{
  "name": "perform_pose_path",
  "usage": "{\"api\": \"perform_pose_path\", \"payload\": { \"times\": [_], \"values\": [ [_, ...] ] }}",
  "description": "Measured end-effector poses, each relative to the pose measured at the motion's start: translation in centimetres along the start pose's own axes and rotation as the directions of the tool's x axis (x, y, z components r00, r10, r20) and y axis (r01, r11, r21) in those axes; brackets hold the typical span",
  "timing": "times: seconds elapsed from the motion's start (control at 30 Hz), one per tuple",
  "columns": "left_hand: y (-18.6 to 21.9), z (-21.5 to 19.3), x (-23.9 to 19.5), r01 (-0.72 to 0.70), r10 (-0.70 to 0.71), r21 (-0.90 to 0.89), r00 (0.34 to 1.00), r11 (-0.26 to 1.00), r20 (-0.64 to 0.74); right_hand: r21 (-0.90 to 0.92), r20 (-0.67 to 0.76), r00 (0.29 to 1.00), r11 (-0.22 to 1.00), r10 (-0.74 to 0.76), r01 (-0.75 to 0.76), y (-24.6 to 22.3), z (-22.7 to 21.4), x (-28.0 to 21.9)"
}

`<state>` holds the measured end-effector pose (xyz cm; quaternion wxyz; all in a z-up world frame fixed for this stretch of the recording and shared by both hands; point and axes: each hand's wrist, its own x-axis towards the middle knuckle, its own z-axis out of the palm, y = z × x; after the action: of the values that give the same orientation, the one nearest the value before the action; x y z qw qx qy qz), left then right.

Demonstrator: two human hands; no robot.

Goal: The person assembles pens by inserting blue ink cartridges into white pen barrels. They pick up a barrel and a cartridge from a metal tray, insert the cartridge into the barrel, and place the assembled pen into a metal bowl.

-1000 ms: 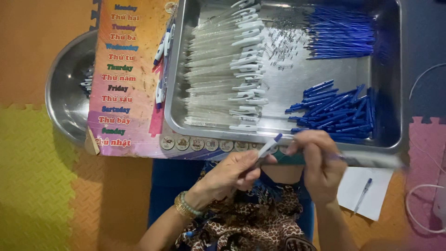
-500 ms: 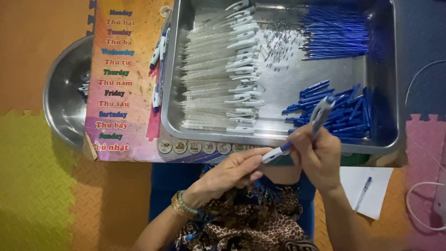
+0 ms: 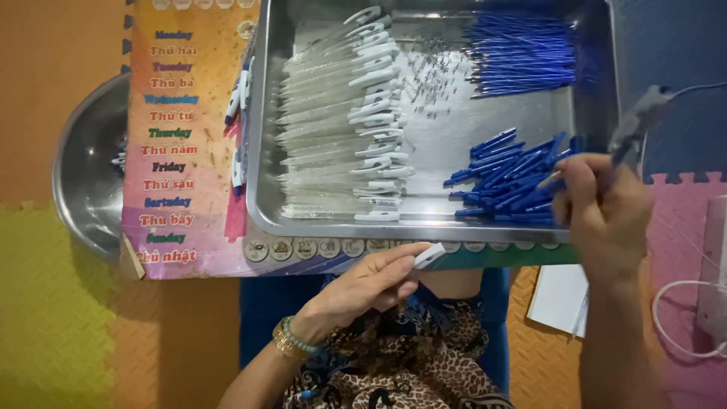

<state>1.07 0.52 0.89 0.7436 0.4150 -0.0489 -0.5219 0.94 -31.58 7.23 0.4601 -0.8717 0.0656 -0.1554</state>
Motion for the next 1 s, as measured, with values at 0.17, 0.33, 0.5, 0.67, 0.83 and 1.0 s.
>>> {"api": "perform_pose_path", "payload": {
  "times": [0.17,0.33,0.5,0.67,0.83,1.0],
  "values": [
    [-0.7,-0.5,0.6,-0.048,0.048,-0.001,0.999,0.999,0.014,-0.505,0.063,0.994,0.862,0.093,-0.049,7.4,-2.4,1.2],
    [0.2,0.0,0.5,-0.072,0.072,0.038,0.997,0.997,0.005,-0.715,0.14,0.989,0.695,0.041,0.072,7.3,-3.5,-0.3],
    [2.2,0.7,0.4,-0.307,0.441,0.799,0.895,0.518,0.059,-0.233,0.114,0.993,0.972,0.03,-0.003,3.7,-0.3,-3.9],
    [2.8,1.9,1.6,-0.19,0.588,0.968,0.807,0.167,0.057,0.445,0.442,0.867,0.784,0.228,-0.433,4.4,5.5,-5.7],
    [4.8,1.9,2.5,0.081,0.548,0.96,0.832,-0.266,0.082,0.393,0.454,0.809,0.731,0.373,-0.558,4.0,8.4,-5.2],
    [6.6,3.2,6.5,-0.047,0.623,0.894,0.7,-0.447,0.348,-0.193,0.453,0.727,0.739,-0.516,0.646,16.9,8.9,-1.7]
  ]
}}
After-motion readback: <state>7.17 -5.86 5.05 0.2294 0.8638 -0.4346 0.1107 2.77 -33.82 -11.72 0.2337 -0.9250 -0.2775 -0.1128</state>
